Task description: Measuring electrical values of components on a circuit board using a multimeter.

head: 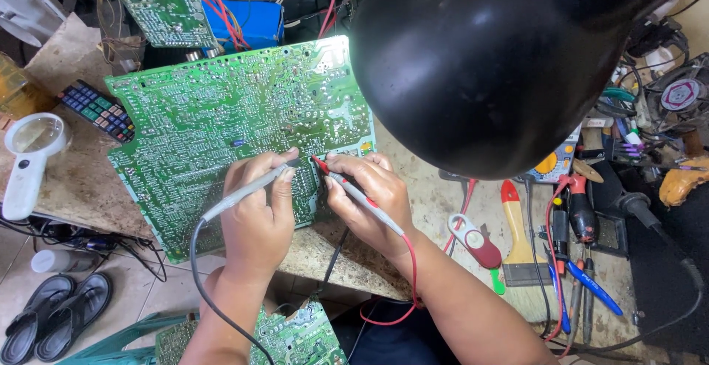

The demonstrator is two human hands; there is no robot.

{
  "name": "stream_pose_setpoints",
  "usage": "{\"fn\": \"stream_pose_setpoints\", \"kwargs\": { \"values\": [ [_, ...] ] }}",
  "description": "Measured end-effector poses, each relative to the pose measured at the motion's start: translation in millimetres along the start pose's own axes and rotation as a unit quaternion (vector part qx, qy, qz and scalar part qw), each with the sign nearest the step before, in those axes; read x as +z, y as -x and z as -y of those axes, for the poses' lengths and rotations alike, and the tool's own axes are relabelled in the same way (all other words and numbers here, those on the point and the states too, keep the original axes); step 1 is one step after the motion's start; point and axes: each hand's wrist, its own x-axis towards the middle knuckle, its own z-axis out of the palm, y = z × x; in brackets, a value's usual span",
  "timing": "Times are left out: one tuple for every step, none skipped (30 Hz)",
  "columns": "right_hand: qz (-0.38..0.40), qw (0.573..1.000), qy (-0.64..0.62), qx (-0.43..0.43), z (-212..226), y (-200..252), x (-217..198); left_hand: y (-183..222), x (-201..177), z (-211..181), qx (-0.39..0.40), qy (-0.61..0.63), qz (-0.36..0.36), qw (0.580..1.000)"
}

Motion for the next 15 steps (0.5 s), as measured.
{"fn": "stream_pose_setpoints", "kwargs": {
  "values": [
    [-0.002,1.000,0.002,-0.001,-0.3,0.1,0.3,-0.2,-0.2,-0.1,0.000,-0.001,0.000,1.000],
    [-0.002,1.000,0.002,-0.001,-0.2,0.2,0.2,-0.1,0.0,-0.1,0.000,0.000,0.000,1.000],
    [-0.001,1.000,0.002,-0.001,-0.1,0.3,0.0,0.0,0.3,-0.2,0.000,-0.002,0.000,1.000],
    [-0.001,1.000,0.002,-0.001,0.1,0.3,-0.1,0.1,0.4,-0.2,0.000,-0.003,0.000,1.000],
    [-0.002,1.000,0.002,-0.001,0.4,0.0,0.0,0.1,0.3,0.2,0.000,-0.003,0.000,1.000],
    [-0.002,1.000,0.002,0.000,0.8,0.0,-0.1,0.4,0.3,0.4,0.001,-0.005,0.000,1.000],
    [-0.003,1.000,0.002,0.001,1.2,0.0,-0.3,0.7,0.3,0.7,0.003,-0.006,-0.001,1.000],
    [-0.004,1.000,0.003,0.001,1.3,-0.1,-0.3,0.5,0.2,0.5,0.003,-0.006,-0.001,1.000],
    [-0.004,1.000,0.002,0.000,1.3,-0.3,-0.4,0.2,0.1,0.4,0.004,-0.006,-0.001,1.000],
    [-0.003,1.000,0.001,-0.001,1.4,-0.4,-0.5,-0.1,0.0,0.2,0.004,-0.006,-0.001,1.000],
    [-0.004,1.000,0.001,-0.001,1.3,-0.4,-0.3,-0.3,-0.3,-0.5,0.004,-0.005,-0.001,1.000],
    [-0.004,1.000,-0.001,0.000,1.2,-0.3,-0.1,-0.5,-0.7,-1.2,0.002,-0.007,0.001,1.000],
    [-0.005,1.000,-0.003,0.001,1.1,-0.2,0.1,-0.7,-1.0,-2.0,-0.001,-0.008,0.003,1.000],
    [-0.005,1.000,-0.002,0.001,1.2,-0.3,0.1,-0.5,-1.0,-1.5,0.000,-0.008,0.003,1.000],
    [-0.004,1.000,-0.002,0.001,1.3,-0.2,0.0,-0.4,-1.0,-1.1,0.001,-0.006,0.003,1.000]
  ]
}}
